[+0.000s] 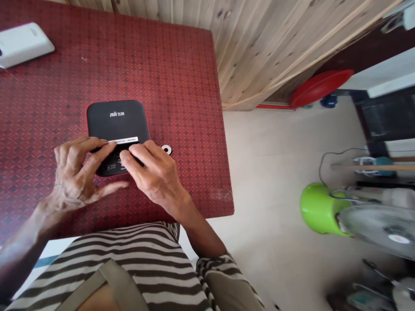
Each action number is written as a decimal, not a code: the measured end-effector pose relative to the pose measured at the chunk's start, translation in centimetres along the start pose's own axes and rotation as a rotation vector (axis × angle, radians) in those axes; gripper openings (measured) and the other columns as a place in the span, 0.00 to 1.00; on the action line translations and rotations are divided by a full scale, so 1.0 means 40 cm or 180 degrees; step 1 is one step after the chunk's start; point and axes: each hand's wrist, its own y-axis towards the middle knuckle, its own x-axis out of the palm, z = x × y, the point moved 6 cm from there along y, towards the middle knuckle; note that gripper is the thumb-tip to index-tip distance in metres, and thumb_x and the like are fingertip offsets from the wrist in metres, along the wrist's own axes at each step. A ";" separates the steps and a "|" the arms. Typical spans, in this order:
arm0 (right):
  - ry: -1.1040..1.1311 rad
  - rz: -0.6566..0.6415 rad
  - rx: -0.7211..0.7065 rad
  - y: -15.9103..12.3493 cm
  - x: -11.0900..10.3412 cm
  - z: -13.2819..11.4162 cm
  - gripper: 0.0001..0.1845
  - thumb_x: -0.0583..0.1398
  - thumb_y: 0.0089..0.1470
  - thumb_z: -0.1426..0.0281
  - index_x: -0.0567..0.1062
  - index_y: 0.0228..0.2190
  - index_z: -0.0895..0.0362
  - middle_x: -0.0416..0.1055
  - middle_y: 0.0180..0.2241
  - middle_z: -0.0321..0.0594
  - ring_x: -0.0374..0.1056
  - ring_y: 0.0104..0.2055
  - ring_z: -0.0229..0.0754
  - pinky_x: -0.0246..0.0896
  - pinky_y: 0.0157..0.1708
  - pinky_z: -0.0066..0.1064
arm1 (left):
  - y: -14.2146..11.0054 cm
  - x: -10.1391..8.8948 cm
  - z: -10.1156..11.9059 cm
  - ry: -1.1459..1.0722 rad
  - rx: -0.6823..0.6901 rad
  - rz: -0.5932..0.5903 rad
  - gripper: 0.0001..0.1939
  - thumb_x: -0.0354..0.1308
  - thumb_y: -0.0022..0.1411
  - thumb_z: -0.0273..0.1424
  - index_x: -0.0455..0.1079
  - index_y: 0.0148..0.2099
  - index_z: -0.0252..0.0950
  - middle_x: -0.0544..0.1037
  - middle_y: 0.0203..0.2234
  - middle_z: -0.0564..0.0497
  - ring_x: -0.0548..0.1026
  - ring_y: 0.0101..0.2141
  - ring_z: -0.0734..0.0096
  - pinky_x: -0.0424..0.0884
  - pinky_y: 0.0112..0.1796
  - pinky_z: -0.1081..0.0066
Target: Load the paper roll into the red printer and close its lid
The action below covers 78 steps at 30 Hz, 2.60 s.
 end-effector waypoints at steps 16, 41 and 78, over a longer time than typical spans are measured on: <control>0.0561 0.0266 0.0367 -0.026 -0.040 0.035 0.10 0.70 0.84 0.77 0.87 0.59 0.52 0.91 0.49 0.40 0.87 0.47 0.45 0.88 0.52 0.41 | 0.028 -0.006 -0.001 0.0024 -0.0037 0.0059 0.32 0.72 0.87 0.60 0.81 0.78 0.47 0.91 0.60 0.42 0.90 0.58 0.46 0.82 0.55 0.49; 0.0466 0.0618 0.1629 -0.161 0.009 -0.028 0.25 0.64 0.88 0.69 0.76 0.78 0.51 0.89 0.60 0.51 0.89 0.48 0.47 0.93 0.42 0.38 | -0.130 0.025 -0.012 0.0071 -0.0617 0.0612 0.29 0.79 0.85 0.45 0.77 0.80 0.51 0.88 0.66 0.44 0.92 0.61 0.49 0.96 0.59 0.43; 0.0823 0.0918 0.1877 -0.194 0.028 -0.026 0.32 0.67 0.86 0.65 0.70 0.82 0.48 0.89 0.63 0.52 0.89 0.42 0.43 0.89 0.37 0.32 | -0.077 -0.018 -0.025 -0.0574 -0.0923 0.0360 0.22 0.80 0.85 0.49 0.82 0.70 0.48 0.90 0.68 0.51 0.93 0.63 0.52 0.96 0.61 0.42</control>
